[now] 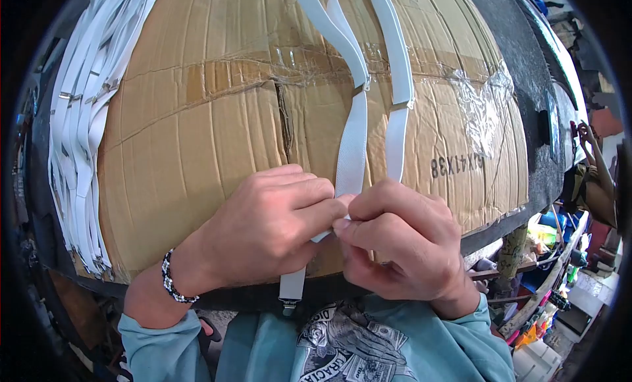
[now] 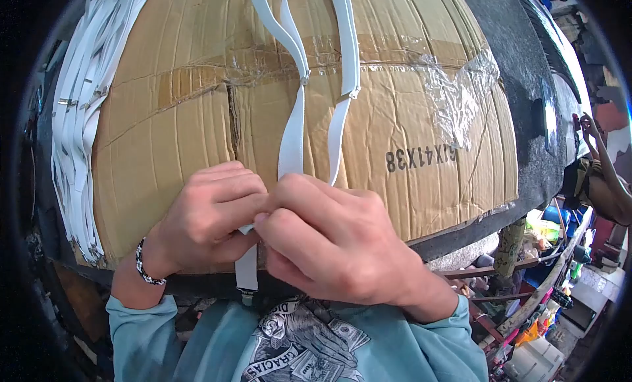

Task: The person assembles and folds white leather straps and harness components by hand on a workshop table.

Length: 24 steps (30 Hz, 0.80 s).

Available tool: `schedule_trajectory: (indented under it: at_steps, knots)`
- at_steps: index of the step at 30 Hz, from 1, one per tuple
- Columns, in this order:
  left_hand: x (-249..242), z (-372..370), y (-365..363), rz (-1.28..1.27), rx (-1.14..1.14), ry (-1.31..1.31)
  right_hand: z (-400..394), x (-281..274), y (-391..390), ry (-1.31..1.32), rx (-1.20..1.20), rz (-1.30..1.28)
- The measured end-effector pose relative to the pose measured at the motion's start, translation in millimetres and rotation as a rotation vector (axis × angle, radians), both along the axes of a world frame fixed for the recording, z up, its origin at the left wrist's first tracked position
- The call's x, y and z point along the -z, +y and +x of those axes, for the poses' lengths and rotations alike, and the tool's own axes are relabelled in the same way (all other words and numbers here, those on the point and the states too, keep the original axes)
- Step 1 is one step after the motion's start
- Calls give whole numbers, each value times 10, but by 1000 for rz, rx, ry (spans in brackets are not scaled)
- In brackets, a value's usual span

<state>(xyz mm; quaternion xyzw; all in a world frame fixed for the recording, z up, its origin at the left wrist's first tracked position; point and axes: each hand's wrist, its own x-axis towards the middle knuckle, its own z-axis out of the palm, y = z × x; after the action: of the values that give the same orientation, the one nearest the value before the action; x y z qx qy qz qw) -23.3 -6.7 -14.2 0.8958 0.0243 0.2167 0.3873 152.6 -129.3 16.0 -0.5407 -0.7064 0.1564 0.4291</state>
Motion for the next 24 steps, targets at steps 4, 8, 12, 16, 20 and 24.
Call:
schedule_trajectory:
  at_steps: [4,8,12,16,20,24]
  knots:
    - [-46,12,-37,2,-13,38,150,-28,-88,-108,37,-69]
    - [-64,12,-21,8,-13,59,205,-51,-110,-37,59,-79]
    - [-16,22,-21,6,-11,-9,25,-66,1,32,32,-10]
    - [-38,0,-28,62,2,37,76,6,-57,-49,7,-32]
    - [-63,14,-46,69,10,50,240,17,-176,-89,31,-112]
    - [-62,2,-42,81,-2,50,205,-15,-126,1,93,-36]
